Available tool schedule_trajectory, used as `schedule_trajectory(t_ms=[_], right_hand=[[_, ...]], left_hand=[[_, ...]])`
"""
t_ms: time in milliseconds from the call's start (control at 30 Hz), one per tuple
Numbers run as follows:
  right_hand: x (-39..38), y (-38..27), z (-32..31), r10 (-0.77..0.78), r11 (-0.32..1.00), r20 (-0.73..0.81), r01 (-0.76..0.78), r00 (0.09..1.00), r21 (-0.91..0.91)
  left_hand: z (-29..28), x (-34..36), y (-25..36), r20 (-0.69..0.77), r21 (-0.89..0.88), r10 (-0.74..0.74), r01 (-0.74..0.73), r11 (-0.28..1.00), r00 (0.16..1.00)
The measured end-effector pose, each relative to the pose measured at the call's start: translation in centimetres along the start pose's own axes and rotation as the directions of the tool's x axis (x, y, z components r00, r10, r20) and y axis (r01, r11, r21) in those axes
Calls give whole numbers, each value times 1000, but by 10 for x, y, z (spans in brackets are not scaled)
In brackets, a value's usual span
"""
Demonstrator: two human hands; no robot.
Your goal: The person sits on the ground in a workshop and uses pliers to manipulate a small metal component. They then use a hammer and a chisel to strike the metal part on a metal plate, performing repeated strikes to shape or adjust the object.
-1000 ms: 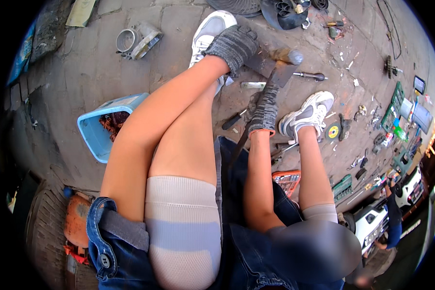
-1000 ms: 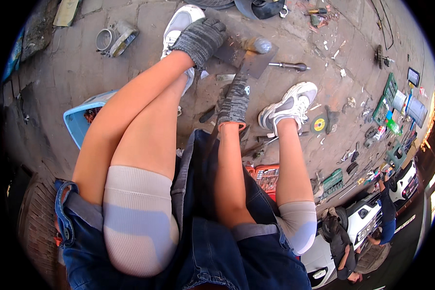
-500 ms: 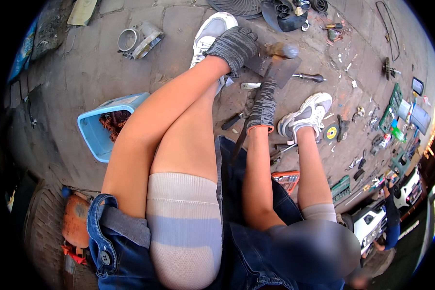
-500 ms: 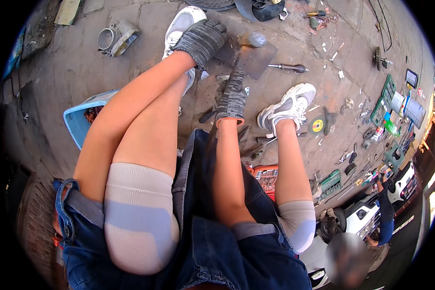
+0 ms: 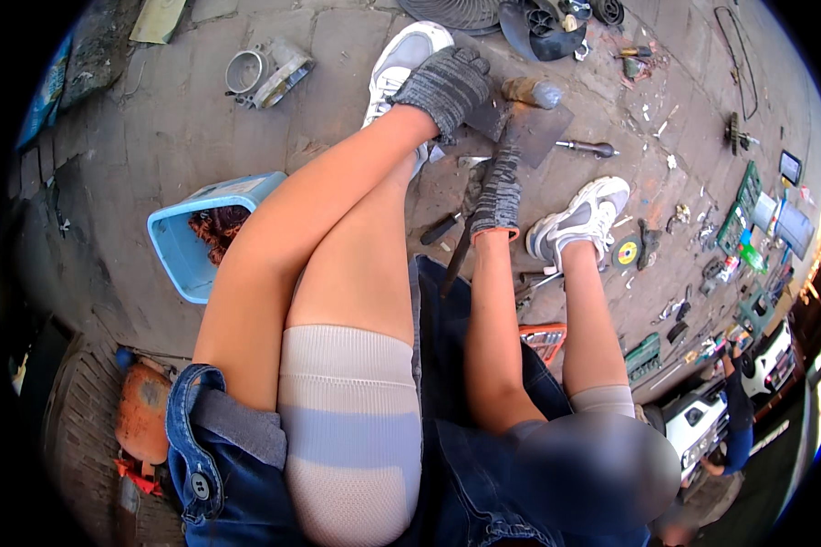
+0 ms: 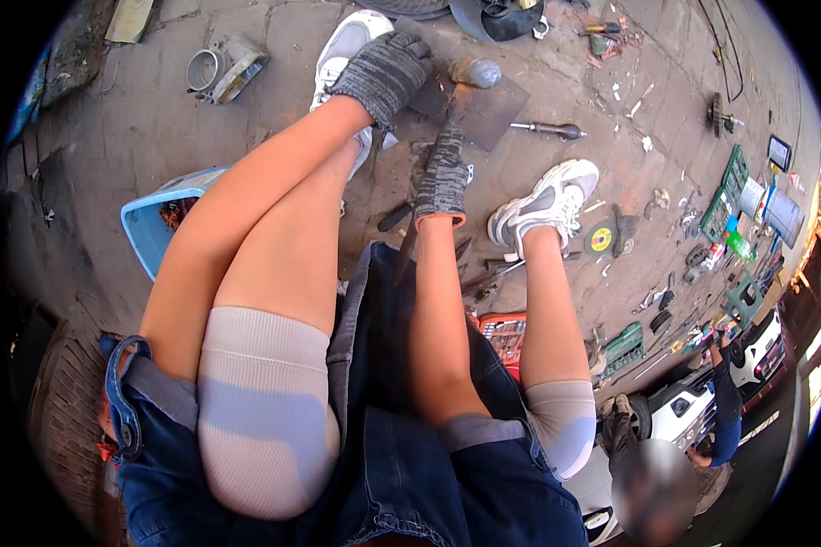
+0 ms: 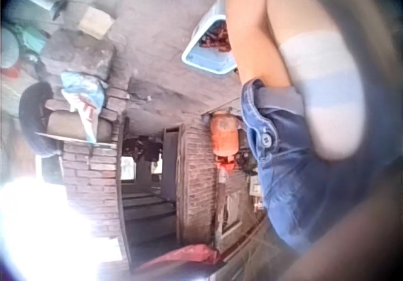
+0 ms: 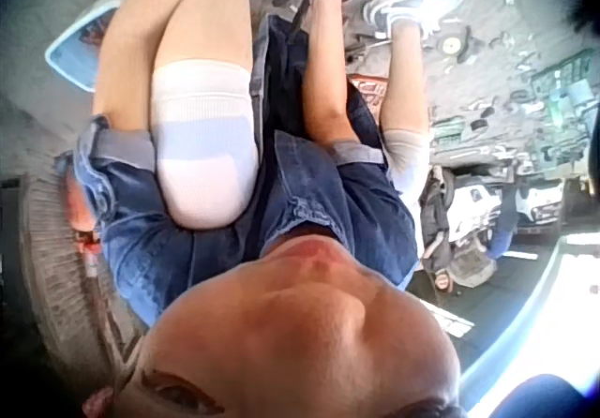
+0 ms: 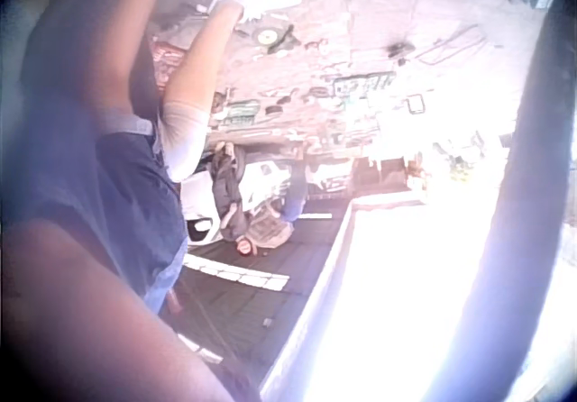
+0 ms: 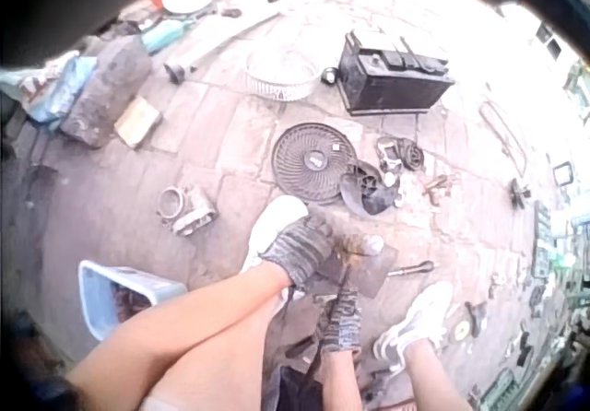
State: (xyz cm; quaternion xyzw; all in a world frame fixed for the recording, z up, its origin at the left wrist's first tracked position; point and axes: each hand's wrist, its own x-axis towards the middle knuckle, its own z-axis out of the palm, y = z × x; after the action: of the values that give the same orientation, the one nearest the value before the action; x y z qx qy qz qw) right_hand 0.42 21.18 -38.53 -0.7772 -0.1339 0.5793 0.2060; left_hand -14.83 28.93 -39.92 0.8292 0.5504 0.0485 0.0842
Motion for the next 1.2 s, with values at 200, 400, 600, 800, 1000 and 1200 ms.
schedule_trajectory(t_ms=[200,400,600,800,1000,1200], right_hand=[[-20,1,-23,-170,918,98,122,980,377],[-16,7,-33,-299,786,9,241,954,570],[-1,13,-38,-639,131,409,617,651,-776],[-31,1,-30,-275,843,-48,265,960,468],[12,48,-27,-628,245,342,595,699,-766],[-36,7,-12,-342,921,-134,360,930,147]], left_hand=[[-1,-1,-2,-33,-11,-19,19,1000,999],[-11,4,0,-20,17,-1,1,1000,1000],[3,-2,-3,7,15,-24,24,1000,1000],[-3,1,1,-4,22,-26,26,999,1000],[2,3,1,14,0,-21,21,1000,1000],[2,5,-1,-3,-30,-58,58,998,998]])
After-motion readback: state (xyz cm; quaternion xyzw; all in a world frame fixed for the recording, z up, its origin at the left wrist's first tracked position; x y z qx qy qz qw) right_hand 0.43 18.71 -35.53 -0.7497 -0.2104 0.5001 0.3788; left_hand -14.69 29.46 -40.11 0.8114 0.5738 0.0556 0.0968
